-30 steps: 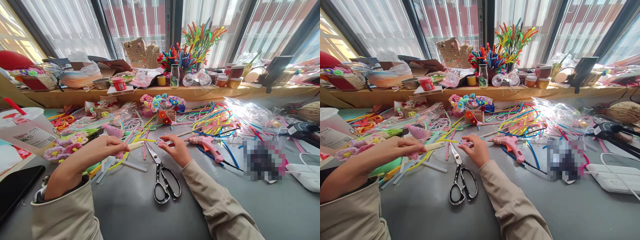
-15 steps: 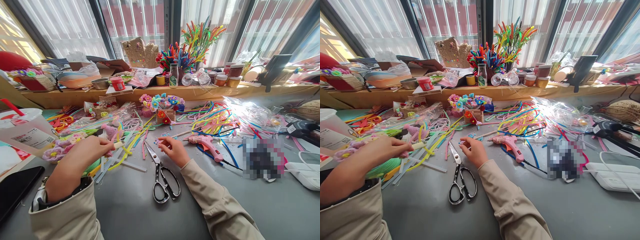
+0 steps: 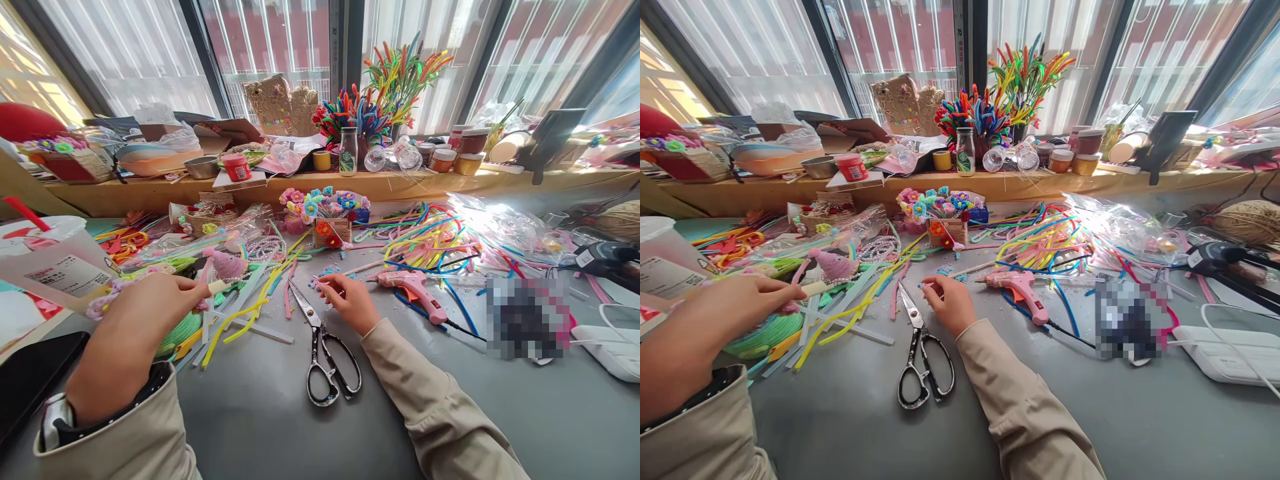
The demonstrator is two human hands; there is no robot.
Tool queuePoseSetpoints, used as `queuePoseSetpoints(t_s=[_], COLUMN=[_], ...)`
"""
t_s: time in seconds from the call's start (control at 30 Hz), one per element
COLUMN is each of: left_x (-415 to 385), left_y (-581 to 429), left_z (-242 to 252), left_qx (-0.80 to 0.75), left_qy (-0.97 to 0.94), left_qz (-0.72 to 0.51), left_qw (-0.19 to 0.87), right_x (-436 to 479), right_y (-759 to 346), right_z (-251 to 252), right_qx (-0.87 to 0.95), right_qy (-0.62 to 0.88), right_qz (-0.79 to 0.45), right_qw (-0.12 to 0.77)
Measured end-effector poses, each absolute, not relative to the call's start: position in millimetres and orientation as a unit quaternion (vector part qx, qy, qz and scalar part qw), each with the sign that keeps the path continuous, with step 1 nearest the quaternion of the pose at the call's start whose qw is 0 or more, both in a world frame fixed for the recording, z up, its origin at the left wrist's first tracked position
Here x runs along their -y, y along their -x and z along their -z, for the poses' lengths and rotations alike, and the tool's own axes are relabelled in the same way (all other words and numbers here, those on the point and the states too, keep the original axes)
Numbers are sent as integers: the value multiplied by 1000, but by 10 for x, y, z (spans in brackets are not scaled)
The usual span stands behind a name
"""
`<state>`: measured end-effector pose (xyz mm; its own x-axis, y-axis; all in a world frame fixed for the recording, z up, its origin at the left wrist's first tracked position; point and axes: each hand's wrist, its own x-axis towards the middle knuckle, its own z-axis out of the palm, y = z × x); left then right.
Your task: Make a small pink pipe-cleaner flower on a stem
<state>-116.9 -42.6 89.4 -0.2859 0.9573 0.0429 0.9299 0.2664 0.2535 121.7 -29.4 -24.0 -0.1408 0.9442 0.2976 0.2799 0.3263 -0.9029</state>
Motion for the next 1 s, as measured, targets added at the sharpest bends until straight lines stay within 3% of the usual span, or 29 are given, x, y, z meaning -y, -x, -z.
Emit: queuePoseSetpoints(t_s=[0.07, 0.27, 0.37, 0.57, 0.77, 1.0], left_x=[455, 296, 161, 100, 84, 7], left_y=[1011, 589, 409, 115, 24, -9], left_z=[-978, -760, -499, -217, -128, -133], left_qx=[-808, -604, -525, -428, -373, -310], left_qy=[-579, -686, -622, -497, -417, -291], left_qz=[-78, -253, -317, -395, -463, -548], left_qw=[78, 317, 487, 643, 688, 721], right_x=[302, 309, 296, 268, 241, 257], right_y=[-1218, -1218, -1235, -1289, -1310, -1284], right_z=[230, 178, 159, 161, 176, 167], right_qx=[659, 598, 545, 495, 412, 416], right_qy=[450, 384, 377, 379, 384, 393], right_qz=[-370, -482, -510, -495, -480, -498], right_qw=[475, 512, 549, 605, 673, 652])
